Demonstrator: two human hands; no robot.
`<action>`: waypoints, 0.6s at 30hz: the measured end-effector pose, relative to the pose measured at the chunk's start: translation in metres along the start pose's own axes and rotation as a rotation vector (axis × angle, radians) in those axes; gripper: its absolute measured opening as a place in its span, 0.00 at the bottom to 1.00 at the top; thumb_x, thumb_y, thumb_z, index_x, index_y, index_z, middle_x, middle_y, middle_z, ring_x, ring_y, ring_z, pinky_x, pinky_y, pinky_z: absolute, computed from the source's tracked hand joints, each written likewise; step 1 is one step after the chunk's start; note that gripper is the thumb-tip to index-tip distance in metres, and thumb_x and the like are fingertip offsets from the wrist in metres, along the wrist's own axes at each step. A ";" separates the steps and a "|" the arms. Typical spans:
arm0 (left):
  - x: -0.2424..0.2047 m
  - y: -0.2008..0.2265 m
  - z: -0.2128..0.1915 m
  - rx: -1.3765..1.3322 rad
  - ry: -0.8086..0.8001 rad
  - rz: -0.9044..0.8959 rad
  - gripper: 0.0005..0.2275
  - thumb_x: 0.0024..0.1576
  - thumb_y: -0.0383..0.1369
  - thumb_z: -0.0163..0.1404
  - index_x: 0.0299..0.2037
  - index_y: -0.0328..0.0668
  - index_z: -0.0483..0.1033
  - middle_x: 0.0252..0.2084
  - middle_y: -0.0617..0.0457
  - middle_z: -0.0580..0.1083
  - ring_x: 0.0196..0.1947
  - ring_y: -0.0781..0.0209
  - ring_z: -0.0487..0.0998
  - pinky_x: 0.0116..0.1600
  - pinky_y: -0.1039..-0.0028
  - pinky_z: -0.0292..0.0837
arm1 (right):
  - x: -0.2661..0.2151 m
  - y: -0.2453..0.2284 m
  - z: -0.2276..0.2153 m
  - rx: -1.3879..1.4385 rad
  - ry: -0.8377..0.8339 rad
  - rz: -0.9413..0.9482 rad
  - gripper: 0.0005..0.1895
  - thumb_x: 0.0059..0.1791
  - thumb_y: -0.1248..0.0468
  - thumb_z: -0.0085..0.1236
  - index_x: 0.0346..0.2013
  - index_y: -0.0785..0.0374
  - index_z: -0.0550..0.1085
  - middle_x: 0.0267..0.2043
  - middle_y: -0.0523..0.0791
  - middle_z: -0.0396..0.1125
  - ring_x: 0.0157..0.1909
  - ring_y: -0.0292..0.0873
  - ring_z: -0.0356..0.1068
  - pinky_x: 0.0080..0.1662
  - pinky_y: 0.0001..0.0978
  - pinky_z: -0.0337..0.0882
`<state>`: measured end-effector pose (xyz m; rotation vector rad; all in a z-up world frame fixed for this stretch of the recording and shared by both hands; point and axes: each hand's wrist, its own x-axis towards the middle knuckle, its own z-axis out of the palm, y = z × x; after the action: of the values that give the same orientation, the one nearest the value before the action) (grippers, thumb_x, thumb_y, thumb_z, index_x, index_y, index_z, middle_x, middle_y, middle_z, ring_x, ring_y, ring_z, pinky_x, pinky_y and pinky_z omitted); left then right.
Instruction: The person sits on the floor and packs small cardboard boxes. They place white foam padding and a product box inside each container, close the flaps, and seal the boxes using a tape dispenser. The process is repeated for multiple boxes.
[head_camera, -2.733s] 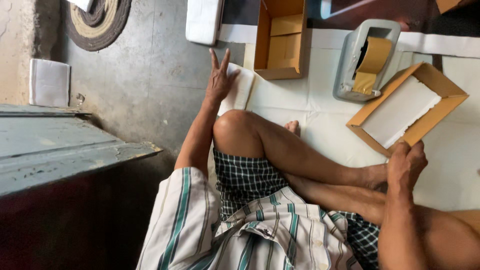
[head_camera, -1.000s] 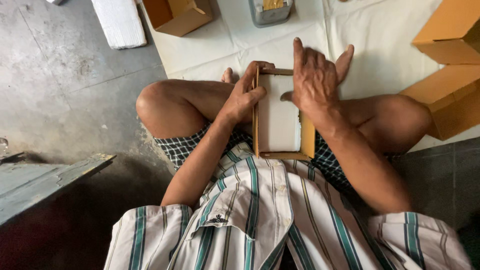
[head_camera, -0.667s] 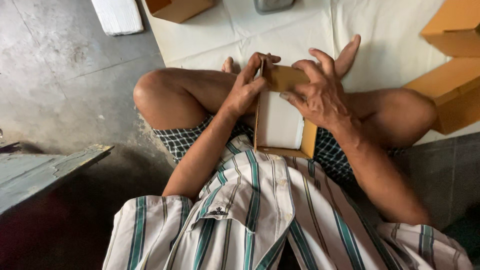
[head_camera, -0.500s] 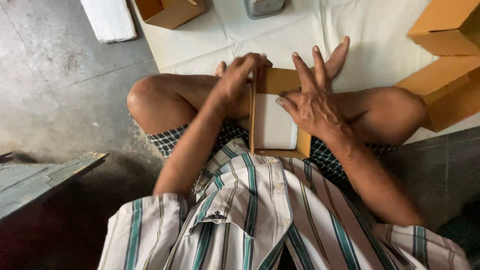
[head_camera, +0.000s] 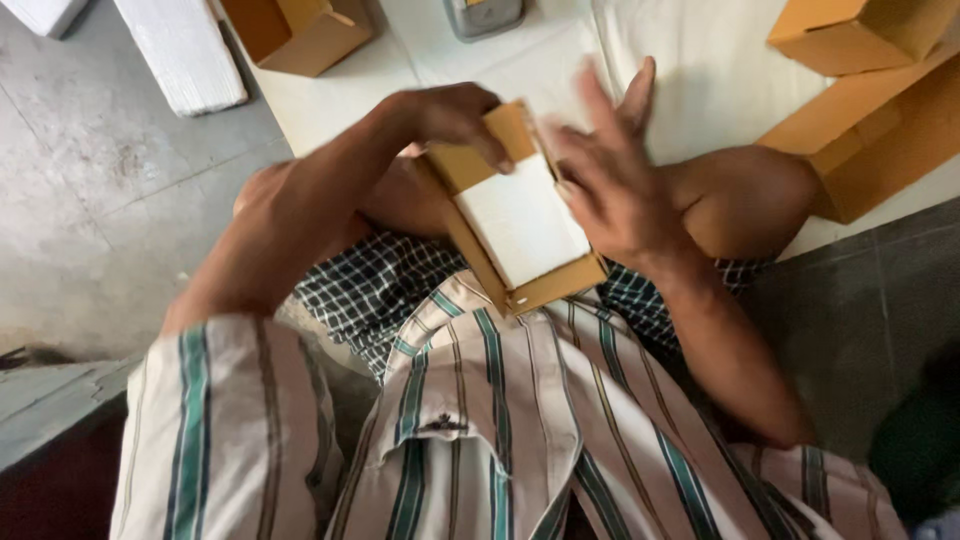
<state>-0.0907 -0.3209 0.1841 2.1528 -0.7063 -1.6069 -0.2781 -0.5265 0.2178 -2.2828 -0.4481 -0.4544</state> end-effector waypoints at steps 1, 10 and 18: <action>-0.013 -0.006 -0.001 -0.063 0.112 0.017 0.40 0.40 0.49 0.68 0.64 0.42 0.70 0.59 0.42 0.76 0.60 0.41 0.77 0.62 0.58 0.73 | -0.007 -0.002 -0.012 0.283 0.005 0.134 0.29 0.61 0.61 0.49 0.77 0.47 0.56 0.84 0.48 0.32 0.83 0.50 0.31 0.82 0.56 0.38; -0.074 -0.036 0.091 -1.050 0.629 0.160 0.34 0.46 0.40 0.70 0.58 0.28 0.70 0.49 0.39 0.80 0.47 0.54 0.83 0.54 0.69 0.82 | -0.053 0.013 -0.001 1.259 -0.004 0.713 0.56 0.49 0.44 0.65 0.81 0.65 0.48 0.77 0.51 0.52 0.78 0.47 0.53 0.74 0.44 0.59; -0.050 -0.030 0.110 -0.986 0.757 0.185 0.33 0.48 0.38 0.67 0.60 0.31 0.65 0.50 0.38 0.78 0.47 0.53 0.83 0.50 0.67 0.84 | -0.030 0.041 0.029 1.102 -0.064 0.677 0.42 0.50 0.60 0.65 0.73 0.67 0.54 0.63 0.49 0.60 0.69 0.48 0.60 0.72 0.44 0.61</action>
<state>-0.2017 -0.2662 0.1747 1.6288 0.1328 -0.6626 -0.2804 -0.5375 0.1605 -1.2379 0.0843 0.1997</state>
